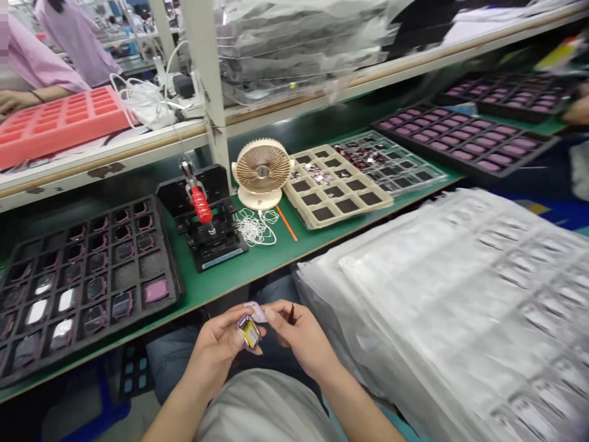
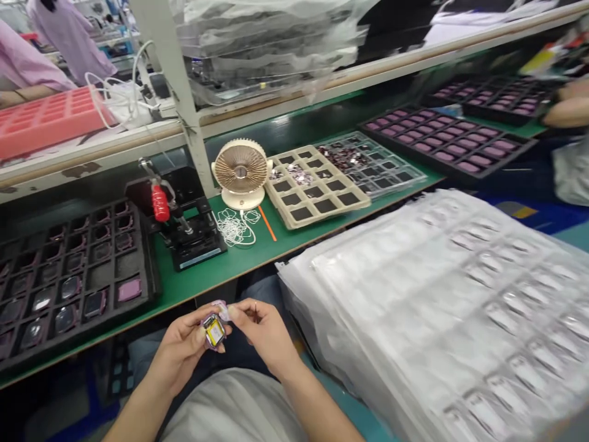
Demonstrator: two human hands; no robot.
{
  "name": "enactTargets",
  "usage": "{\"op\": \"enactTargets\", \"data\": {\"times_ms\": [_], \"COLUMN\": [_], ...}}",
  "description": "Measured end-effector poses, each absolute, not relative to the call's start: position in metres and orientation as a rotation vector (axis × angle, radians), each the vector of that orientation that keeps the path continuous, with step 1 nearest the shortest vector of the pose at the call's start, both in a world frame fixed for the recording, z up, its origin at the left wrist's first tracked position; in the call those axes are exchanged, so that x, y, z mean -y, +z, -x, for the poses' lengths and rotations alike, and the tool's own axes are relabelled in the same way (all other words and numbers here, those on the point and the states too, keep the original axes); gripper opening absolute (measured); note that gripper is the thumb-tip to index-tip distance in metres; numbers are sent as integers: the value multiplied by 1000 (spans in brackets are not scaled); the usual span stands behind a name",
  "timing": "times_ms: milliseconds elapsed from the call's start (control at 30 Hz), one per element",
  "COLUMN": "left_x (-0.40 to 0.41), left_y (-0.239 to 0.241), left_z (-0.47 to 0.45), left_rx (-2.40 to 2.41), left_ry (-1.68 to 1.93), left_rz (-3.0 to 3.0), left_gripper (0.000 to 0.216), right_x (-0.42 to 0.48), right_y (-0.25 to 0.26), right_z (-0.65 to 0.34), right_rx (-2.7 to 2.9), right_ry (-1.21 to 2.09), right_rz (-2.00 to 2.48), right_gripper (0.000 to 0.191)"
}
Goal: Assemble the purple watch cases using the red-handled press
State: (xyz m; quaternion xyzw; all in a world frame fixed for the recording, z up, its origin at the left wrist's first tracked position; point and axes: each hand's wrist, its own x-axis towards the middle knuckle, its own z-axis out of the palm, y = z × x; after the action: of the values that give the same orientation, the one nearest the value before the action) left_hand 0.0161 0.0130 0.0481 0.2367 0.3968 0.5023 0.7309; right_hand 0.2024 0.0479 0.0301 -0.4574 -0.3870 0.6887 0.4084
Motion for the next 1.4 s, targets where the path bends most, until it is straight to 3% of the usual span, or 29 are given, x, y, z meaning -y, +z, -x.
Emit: {"op": "enactTargets", "data": {"times_ms": [133,267,333,467,600,1400], "left_x": [-10,-10,-11,-14,-15,-16], "left_y": [49,52,52,48,43,36], "left_z": [-2,4,6,12,15,13], "left_rx": [-859,-817,-824,-927,-981,-1018], "left_ry": [1131,1111,1136,1240,1290,1398], "left_rz": [-516,-538,-535,-583,-667,-684], "left_gripper": [44,42,44,44,47,48], "right_x": [-55,-59,-59,-52,-48,-44], "right_y": [26,34,43,59,59,33], "right_z": [-195,-191,-192,-195,-190,-181], "right_rx": [824,835,1005,1551,1807,2134], "right_ry": [2069,2126,1927,1210,841,484], "right_rz": [995,951,978,953,815,776], "right_gripper": [51,47,38,15,30,44]}}
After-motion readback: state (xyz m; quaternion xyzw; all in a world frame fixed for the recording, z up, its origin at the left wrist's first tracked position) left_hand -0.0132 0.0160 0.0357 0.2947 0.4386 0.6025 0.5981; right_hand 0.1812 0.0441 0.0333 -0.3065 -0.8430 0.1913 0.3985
